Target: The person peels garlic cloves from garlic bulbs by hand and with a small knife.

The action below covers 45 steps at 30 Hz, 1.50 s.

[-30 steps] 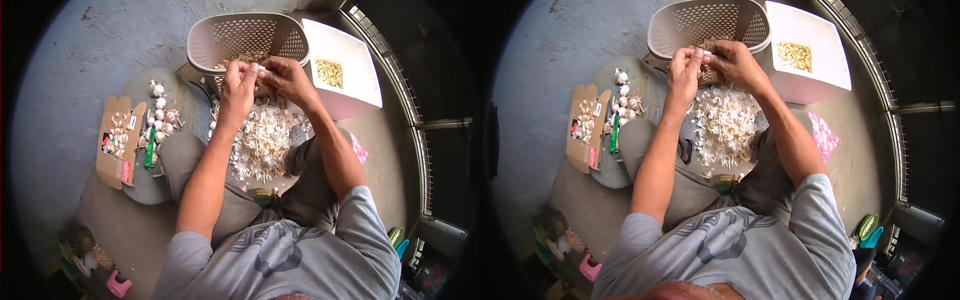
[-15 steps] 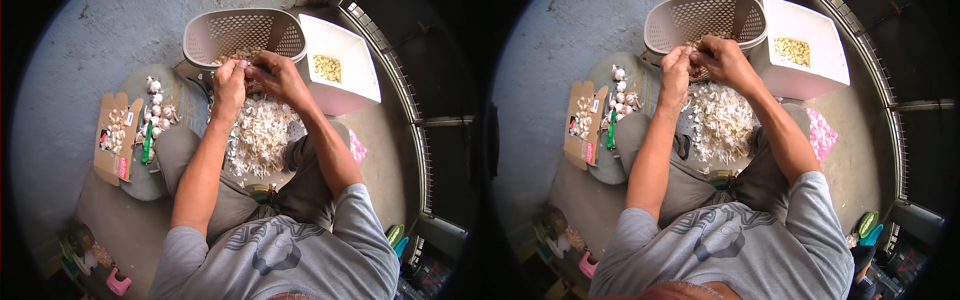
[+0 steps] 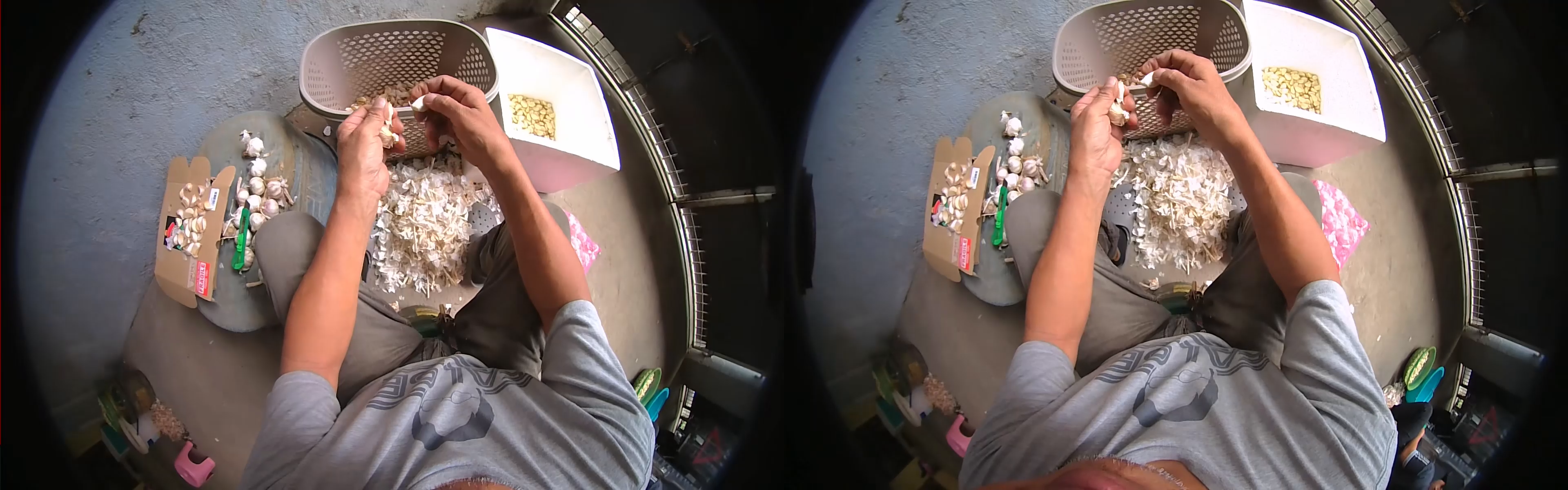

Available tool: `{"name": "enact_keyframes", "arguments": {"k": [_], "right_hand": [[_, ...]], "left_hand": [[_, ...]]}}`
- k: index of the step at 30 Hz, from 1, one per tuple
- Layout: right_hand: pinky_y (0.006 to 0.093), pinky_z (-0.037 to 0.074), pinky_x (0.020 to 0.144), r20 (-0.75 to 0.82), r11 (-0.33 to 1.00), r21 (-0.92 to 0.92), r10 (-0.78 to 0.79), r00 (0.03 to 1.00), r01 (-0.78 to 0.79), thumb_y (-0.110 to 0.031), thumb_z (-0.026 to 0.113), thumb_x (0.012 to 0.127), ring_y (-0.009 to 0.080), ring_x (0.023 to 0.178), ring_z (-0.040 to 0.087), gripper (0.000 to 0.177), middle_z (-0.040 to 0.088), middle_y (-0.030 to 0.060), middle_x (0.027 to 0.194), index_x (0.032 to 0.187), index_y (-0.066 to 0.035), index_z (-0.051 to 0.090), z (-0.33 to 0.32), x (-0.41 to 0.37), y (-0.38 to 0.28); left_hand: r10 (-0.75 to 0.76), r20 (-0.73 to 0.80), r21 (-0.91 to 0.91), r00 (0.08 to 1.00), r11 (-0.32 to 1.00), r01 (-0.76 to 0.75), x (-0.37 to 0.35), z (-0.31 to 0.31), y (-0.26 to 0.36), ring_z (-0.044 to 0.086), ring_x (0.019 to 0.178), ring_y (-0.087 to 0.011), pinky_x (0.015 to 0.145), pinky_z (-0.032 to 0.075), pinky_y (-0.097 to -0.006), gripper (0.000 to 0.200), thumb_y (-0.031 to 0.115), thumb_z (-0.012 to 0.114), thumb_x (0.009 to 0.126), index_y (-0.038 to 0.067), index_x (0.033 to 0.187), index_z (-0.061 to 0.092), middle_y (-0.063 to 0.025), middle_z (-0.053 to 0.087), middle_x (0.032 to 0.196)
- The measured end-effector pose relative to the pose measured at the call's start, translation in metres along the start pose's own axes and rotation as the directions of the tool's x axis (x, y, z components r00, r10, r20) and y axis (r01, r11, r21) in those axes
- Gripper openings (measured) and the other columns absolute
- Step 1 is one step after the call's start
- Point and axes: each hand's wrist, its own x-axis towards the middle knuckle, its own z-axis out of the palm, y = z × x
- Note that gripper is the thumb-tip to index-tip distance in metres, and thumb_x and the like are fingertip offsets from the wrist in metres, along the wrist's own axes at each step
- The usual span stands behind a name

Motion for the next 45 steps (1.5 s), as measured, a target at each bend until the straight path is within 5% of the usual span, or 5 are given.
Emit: {"name": "enact_keyframes", "arguments": {"k": [9,15,26,35,45], "right_hand": [[0.0281,0.057,0.060,0.036,0.966,-0.254,-0.042,0.998,0.050,-0.009,0.061,0.102,0.0122,0.070,0.066,0.016,0.068,0.0070,0.084,0.108,0.006,0.063,0.009,0.003,0.015],[0.0264,0.055,0.059,0.022,1.000,-0.030,-0.001,1.000,0.002,-0.007,0.062,0.101,0.0103,0.069,0.065,0.016,0.069,0.0058,0.086,0.113,0.004,0.064,-0.001,0.004,0.012],[0.0304,0.053,0.070,0.132,0.826,-0.524,-0.163,0.978,0.208,-0.006,0.070,0.095,0.0127,0.076,0.065,0.013,0.070,0.0072,0.080,0.102,0.003,0.067,0.016,-0.012,-0.010],[0.0300,0.057,0.053,-0.009,0.967,0.251,0.040,0.999,-0.037,-0.014,0.063,0.102,0.0124,0.064,0.065,0.016,0.066,0.0066,0.085,0.104,0.001,0.066,-0.024,0.022,0.007],[0.0258,0.044,0.046,0.063,0.943,-0.328,0.080,0.995,-0.055,-0.015,0.061,0.103,0.0087,0.052,0.056,0.020,0.059,0.0003,0.066,0.092,0.001,0.065,0.004,0.004,-0.006]], "left_hand": [[0.006,0.035,0.010,0.999,1.000,-0.006,-0.002,0.001,-0.005,0.061,0.067,-0.0108,0.054,0.051,-0.0262,0.016,0.022,0.067,0.101,0.006,0.103,0.065,-0.0022,0.066,0.082],[-0.136,0.014,-0.079,0.991,0.988,0.136,-0.003,-0.003,0.000,0.061,0.068,-0.0102,0.055,0.051,-0.0265,0.017,0.024,0.067,0.101,0.007,0.104,0.066,0.0000,0.065,0.081],[-0.153,-0.052,-0.108,0.987,0.983,0.147,-0.012,0.008,-0.009,0.053,0.059,-0.0112,0.051,0.046,-0.0301,0.031,0.036,0.068,0.101,0.005,0.098,0.066,0.0011,0.058,0.070],[-0.180,0.003,-0.046,0.984,0.983,0.180,-0.012,0.006,-0.011,0.061,0.069,-0.0177,0.060,0.049,-0.0340,0.034,0.038,0.059,0.105,0.005,0.105,0.065,-0.0026,0.062,0.085],[-0.062,0.052,0.100,0.997,0.993,0.057,-0.018,0.013,-0.005,0.059,0.069,-0.0105,0.059,0.046,-0.0278,0.020,0.028,0.067,0.101,0.008,0.106,0.067,0.0032,0.063,0.085]]}}
